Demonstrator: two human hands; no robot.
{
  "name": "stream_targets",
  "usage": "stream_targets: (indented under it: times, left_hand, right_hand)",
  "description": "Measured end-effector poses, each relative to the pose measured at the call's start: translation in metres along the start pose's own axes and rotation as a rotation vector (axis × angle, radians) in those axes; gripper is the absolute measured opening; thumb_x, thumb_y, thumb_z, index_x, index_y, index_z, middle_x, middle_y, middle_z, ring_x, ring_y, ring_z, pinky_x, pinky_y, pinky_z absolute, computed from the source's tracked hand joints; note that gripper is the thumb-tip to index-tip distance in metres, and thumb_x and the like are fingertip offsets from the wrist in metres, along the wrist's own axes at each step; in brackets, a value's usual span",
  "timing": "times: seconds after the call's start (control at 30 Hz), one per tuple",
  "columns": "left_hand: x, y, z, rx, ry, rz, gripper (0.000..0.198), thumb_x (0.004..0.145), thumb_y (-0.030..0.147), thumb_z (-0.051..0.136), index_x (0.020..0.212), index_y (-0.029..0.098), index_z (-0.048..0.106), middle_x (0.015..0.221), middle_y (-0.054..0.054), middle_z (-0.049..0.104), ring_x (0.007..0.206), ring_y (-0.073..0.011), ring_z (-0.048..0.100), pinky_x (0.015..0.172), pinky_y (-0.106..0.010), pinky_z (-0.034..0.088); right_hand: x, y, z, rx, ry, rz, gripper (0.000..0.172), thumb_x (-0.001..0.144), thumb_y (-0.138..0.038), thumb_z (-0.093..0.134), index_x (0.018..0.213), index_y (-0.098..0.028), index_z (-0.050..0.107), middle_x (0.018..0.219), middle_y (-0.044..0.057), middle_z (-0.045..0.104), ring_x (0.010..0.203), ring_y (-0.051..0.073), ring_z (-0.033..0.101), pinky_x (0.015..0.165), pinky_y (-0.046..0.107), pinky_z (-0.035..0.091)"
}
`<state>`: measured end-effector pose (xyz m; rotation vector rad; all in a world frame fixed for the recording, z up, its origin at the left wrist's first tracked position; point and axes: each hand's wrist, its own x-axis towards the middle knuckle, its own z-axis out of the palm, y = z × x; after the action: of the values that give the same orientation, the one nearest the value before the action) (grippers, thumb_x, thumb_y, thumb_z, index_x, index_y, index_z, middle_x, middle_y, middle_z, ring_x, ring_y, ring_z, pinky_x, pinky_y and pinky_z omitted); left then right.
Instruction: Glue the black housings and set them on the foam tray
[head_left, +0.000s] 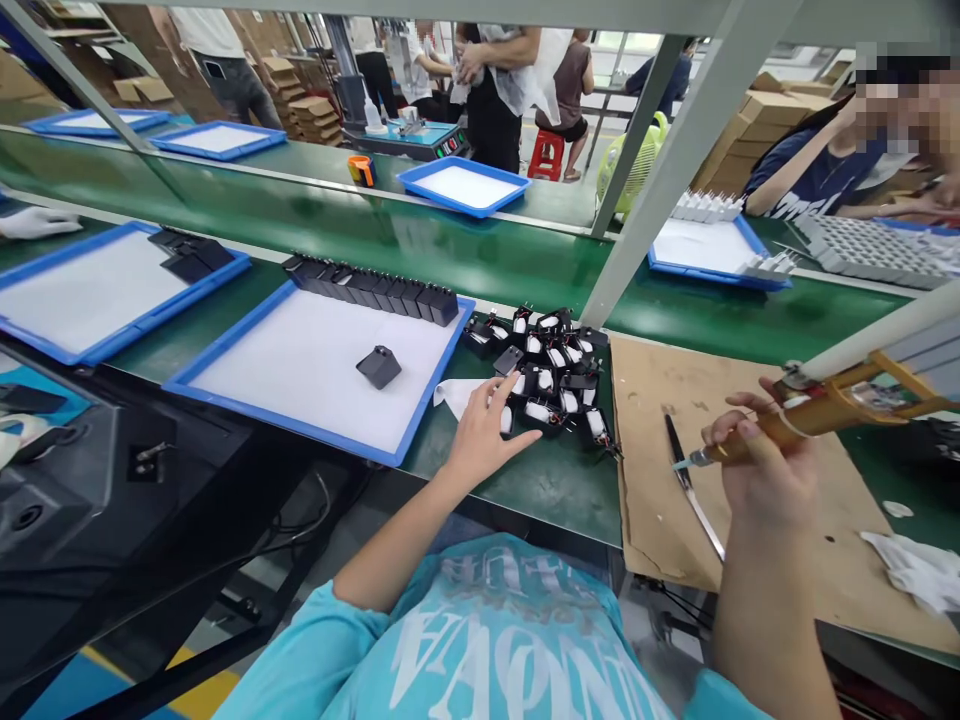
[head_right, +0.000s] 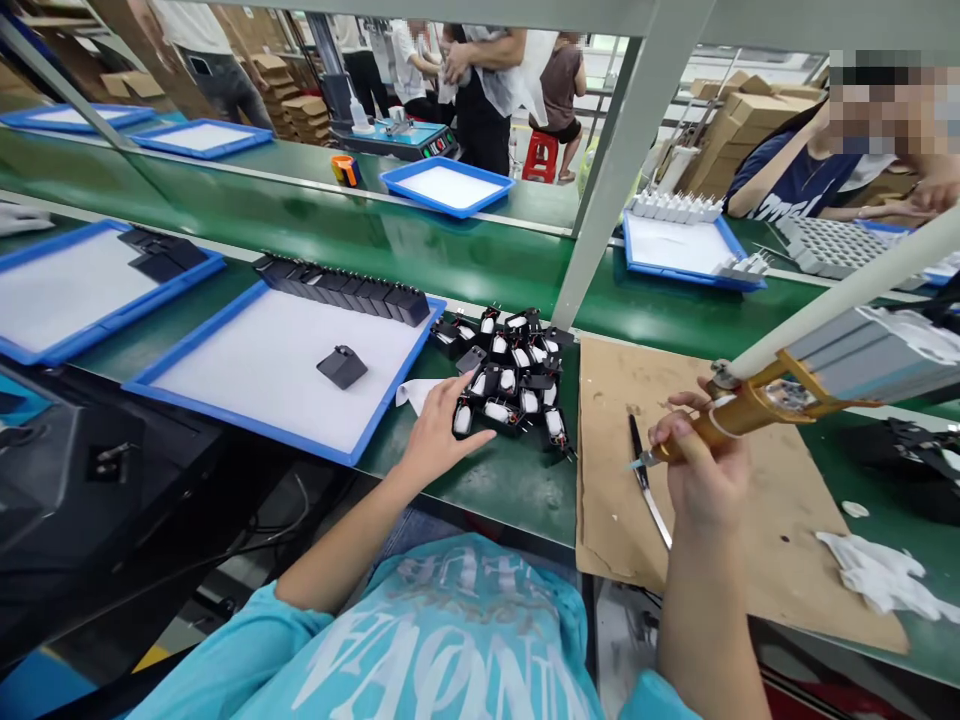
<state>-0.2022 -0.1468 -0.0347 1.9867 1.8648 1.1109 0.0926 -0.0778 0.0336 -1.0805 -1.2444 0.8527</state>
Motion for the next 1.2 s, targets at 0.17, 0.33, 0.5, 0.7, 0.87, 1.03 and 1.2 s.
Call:
stream_targets:
  times: [0.17, 0.33, 0.5, 0.7, 0.87, 1.03, 1.2]
  left_hand:
    - [0.003, -0.001, 0.0, 0.006, 0.135, 0.011, 0.023, 0.086, 0.041, 0.065, 0.099, 0.023, 0.067, 0.133, -0.011, 0.051, 0.113, -0.0259, 0.054, 0.094, -0.041, 0.049]
    - [-0.013, -0.015, -0.008, -0.165, 0.246, -0.132, 0.022, 0.094, 0.038, 0.051, 0.098, 0.021, 0.065, 0.126, -0.009, 0.059, 0.108, -0.0197, 0.061, 0.083, -0.032, 0.057]
    - [-0.026, -0.015, 0.006, 0.001, 0.169, -0.13, 0.035, 0.098, 0.036, 0.044, 0.124, 0.019, 0.058, 0.124, -0.011, 0.065, 0.119, -0.0244, 0.059, 0.101, -0.042, 0.048]
    - [-0.017, -0.009, 0.016, 0.214, 0.12, -0.218, 0.041, 0.083, 0.04, 0.066, 0.115, 0.016, 0.059, 0.103, -0.014, 0.071, 0.099, -0.0328, 0.066, 0.084, -0.044, 0.051]
    - [-0.034, -0.014, -0.009, 0.188, 0.027, -0.205, 0.04, 0.084, 0.037, 0.063, 0.119, 0.019, 0.056, 0.093, -0.008, 0.073, 0.082, -0.0265, 0.071, 0.067, -0.031, 0.051]
    - [-0.056, -0.011, -0.025, 0.149, 0.017, -0.148, 0.038, 0.082, 0.034, 0.063, 0.118, 0.021, 0.056, 0.093, -0.004, 0.074, 0.081, -0.022, 0.071, 0.067, -0.028, 0.052]
    - [-0.057, 0.0, -0.033, 0.052, 0.072, -0.028, 0.034, 0.079, 0.027, 0.064, 0.112, 0.02, 0.057, 0.095, -0.003, 0.073, 0.081, -0.0191, 0.071, 0.074, -0.027, 0.054]
  right_hand:
    - [-0.032, -0.008, 0.008, 0.113, -0.093, 0.067, 0.038, 0.07, -0.039, 0.06, 0.108, -0.045, 0.063, 0.103, 0.006, 0.055, 0.053, 0.018, 0.044, 0.045, 0.039, 0.039]
    - [-0.057, -0.014, 0.044, 0.348, -0.295, 0.1, 0.051, 0.071, -0.053, 0.065, 0.118, -0.036, 0.063, 0.103, 0.006, 0.056, 0.051, 0.011, 0.045, 0.041, 0.031, 0.042]
    - [-0.065, -0.025, 0.101, 0.491, -0.367, 0.046, 0.053, 0.075, -0.056, 0.063, 0.124, -0.036, 0.054, 0.108, 0.004, 0.055, 0.051, 0.009, 0.044, 0.04, 0.028, 0.04]
    - [-0.059, -0.03, 0.14, 0.516, -0.261, 0.057, 0.041, 0.08, -0.051, 0.056, 0.118, -0.035, 0.052, 0.103, 0.002, 0.054, 0.056, 0.011, 0.05, 0.051, 0.03, 0.045]
    - [-0.061, -0.034, 0.156, 0.474, -0.242, -0.001, 0.04, 0.083, -0.056, 0.049, 0.119, -0.04, 0.047, 0.104, 0.002, 0.053, 0.05, 0.009, 0.043, 0.046, 0.03, 0.04]
    - [-0.069, -0.041, 0.167, 0.488, -0.237, 0.003, 0.046, 0.08, -0.063, 0.05, 0.119, -0.039, 0.046, 0.114, 0.004, 0.054, 0.047, 0.008, 0.041, 0.044, 0.03, 0.039]
    - [-0.072, -0.042, 0.173, 0.66, -0.199, 0.039, 0.049, 0.072, -0.063, 0.063, 0.11, -0.036, 0.051, 0.113, 0.002, 0.057, 0.044, 0.006, 0.043, 0.039, 0.026, 0.038]
